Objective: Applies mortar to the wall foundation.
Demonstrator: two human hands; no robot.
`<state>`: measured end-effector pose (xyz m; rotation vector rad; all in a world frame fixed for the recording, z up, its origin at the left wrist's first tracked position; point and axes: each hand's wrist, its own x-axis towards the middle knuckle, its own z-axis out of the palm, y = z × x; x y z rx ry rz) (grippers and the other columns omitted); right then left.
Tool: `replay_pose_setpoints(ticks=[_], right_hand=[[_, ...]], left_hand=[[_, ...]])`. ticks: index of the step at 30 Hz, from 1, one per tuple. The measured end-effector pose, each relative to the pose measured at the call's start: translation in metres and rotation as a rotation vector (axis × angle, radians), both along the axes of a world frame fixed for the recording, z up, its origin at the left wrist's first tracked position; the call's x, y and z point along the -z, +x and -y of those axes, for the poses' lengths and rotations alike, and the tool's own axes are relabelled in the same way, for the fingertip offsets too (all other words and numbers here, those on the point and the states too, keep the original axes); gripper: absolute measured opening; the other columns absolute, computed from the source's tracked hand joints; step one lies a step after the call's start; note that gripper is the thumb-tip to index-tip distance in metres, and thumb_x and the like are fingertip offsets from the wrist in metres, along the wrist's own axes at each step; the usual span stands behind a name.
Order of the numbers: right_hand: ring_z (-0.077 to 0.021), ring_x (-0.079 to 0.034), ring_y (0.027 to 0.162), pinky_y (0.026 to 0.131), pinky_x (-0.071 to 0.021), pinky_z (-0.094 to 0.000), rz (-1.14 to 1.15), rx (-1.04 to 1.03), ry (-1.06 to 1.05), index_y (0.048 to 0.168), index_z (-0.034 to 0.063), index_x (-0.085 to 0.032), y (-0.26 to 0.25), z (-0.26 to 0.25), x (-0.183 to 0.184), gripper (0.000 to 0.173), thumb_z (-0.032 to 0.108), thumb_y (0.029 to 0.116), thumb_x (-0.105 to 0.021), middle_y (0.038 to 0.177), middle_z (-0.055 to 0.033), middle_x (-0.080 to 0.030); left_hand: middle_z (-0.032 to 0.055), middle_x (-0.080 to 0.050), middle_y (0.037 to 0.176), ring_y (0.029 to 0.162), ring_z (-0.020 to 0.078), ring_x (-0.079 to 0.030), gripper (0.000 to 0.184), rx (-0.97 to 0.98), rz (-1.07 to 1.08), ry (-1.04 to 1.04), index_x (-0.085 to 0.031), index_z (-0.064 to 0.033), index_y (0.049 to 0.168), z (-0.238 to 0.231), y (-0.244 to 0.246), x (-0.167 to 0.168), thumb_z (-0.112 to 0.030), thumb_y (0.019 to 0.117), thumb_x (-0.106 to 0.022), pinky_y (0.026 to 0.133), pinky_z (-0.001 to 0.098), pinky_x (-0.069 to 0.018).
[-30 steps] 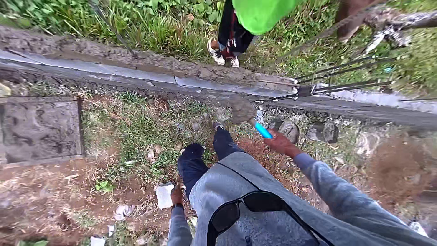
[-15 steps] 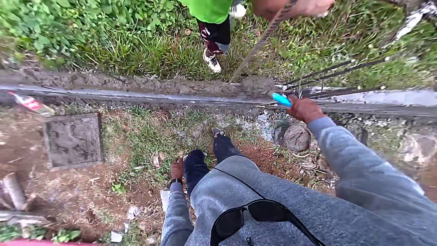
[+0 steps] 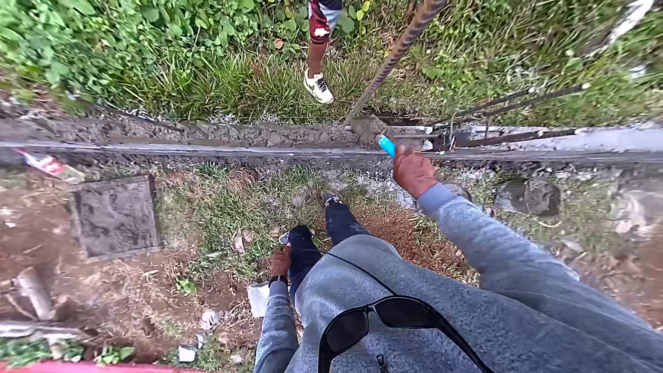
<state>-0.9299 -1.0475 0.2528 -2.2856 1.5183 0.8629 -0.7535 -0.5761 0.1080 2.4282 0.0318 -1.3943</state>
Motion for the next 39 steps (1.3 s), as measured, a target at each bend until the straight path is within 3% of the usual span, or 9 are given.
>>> replay_pose_setpoints(ticks=[6, 9, 13, 17, 22, 27, 31, 35, 39], right_hand=[[-0.0539, -0.065, 0.108, 0.078, -0.0569, -0.0649, 0.011, -0.03, -0.015, 0.145, -0.0093, -0.04, 0.044, -0.022, 0.007, 0.059, 0.004, 0.0927, -0.064, 0.129, -0.0359, -0.056], [-0.0569, -0.063, 0.109, 0.077, -0.056, -0.0669, 0.13, -0.035, -0.028, 0.15, -0.0108, -0.033, 0.046, -0.039, 0.013, 0.062, 0.003, 0.0964, -0.06, 0.132, -0.0384, -0.053], [-0.0556, -0.061, 0.113, 0.077, -0.0572, -0.0651, 0.242, -0.032, -0.037, 0.157, -0.0056, -0.028, 0.049, -0.062, 0.031, 0.067, 0.002, 0.0975, -0.058, 0.137, -0.0357, -0.05], [-0.0533, -0.06, 0.116, 0.077, -0.0577, -0.0636, 0.278, -0.031, -0.042, 0.16, -0.0013, -0.027, 0.047, -0.075, 0.039, 0.078, 0.003, 0.0923, -0.066, 0.137, -0.0339, -0.051], [-0.0503, -0.057, 0.126, 0.087, -0.0574, -0.0624, 0.298, 0.032, -0.019, 0.163, 0.0075, -0.025, 0.029, -0.081, 0.039, 0.09, 0.006, 0.0873, -0.073, 0.143, -0.031, -0.049], [-0.0506, -0.059, 0.122, 0.088, -0.0563, -0.0625, 0.313, 0.064, 0.0, 0.166, 0.0127, -0.021, -0.001, -0.097, 0.039, 0.079, 0.008, 0.0973, -0.059, 0.142, -0.0321, -0.05], [-0.0464, -0.06, 0.124, 0.091, -0.0557, -0.0628, 0.324, 0.109, 0.008, 0.165, 0.0169, -0.024, -0.015, -0.099, 0.041, 0.074, 0.011, 0.0996, -0.057, 0.143, -0.027, -0.053], [-0.0464, -0.066, 0.112, 0.086, -0.0563, -0.0652, 0.316, 0.192, 0.05, 0.165, 0.0212, -0.028, -0.027, -0.115, 0.019, 0.071, 0.015, 0.0999, -0.055, 0.145, -0.025, -0.053], [-0.0414, -0.068, 0.113, 0.091, -0.0575, -0.0582, 0.41, 0.27, -0.033, 0.163, 0.0172, -0.032, -0.048, -0.157, 0.018, 0.069, 0.021, 0.0988, -0.055, 0.146, -0.0238, -0.055]], left_hand=[[0.0191, -0.069, 0.126, 0.119, 0.0308, -0.065, 0.048, -0.016, 0.005, -0.042, -0.064, -0.0048, 0.133, 0.014, 0.009, -0.002, -0.042, 0.1068, -0.051, 0.106, 0.0537, -0.0492], [0.0195, -0.069, 0.124, 0.114, 0.0314, -0.067, 0.048, -0.025, -0.005, -0.04, -0.063, -0.005, 0.134, 0.016, 0.014, 0.001, -0.043, 0.1066, -0.051, 0.1, 0.0545, -0.0526], [0.0193, -0.069, 0.124, 0.114, 0.0314, -0.066, 0.046, -0.034, -0.012, -0.061, -0.063, -0.0052, 0.134, 0.025, 0.016, 0.001, -0.041, 0.1068, -0.052, 0.1, 0.0541, -0.0523], [0.0184, -0.068, 0.124, 0.113, 0.0305, -0.067, 0.047, -0.054, -0.003, -0.088, -0.062, -0.0062, 0.135, 0.035, 0.019, -0.001, -0.042, 0.1062, -0.053, 0.097, 0.0546, -0.0543], [0.0181, -0.068, 0.126, 0.116, 0.0294, -0.066, 0.047, -0.035, -0.007, -0.112, -0.062, -0.0059, 0.135, 0.047, 0.022, -0.003, -0.042, 0.1063, -0.053, 0.101, 0.0531, -0.0532], [0.0183, -0.069, 0.123, 0.113, 0.0286, -0.067, 0.045, -0.007, 0.009, -0.163, -0.063, -0.0045, 0.133, 0.047, 0.025, -0.001, -0.039, 0.1068, -0.052, 0.099, 0.0515, -0.0537], [0.0162, -0.07, 0.123, 0.114, 0.0262, -0.067, 0.043, 0.02, 0.011, -0.182, -0.064, -0.0059, 0.133, 0.045, 0.028, 0.002, -0.039, 0.1066, -0.053, 0.102, 0.0489, -0.0526], [0.0166, -0.069, 0.125, 0.114, 0.0265, -0.068, 0.044, -0.017, -0.004, -0.205, -0.063, -0.0055, 0.133, 0.026, 0.033, 0.004, -0.039, 0.1068, -0.054, 0.102, 0.049, -0.0532], [0.0173, -0.071, 0.119, 0.11, 0.0263, -0.068, 0.044, -0.029, 0.02, -0.248, -0.064, -0.0038, 0.132, -0.009, 0.04, 0.009, -0.039, 0.1066, -0.054, 0.1, 0.0484, -0.0533]])
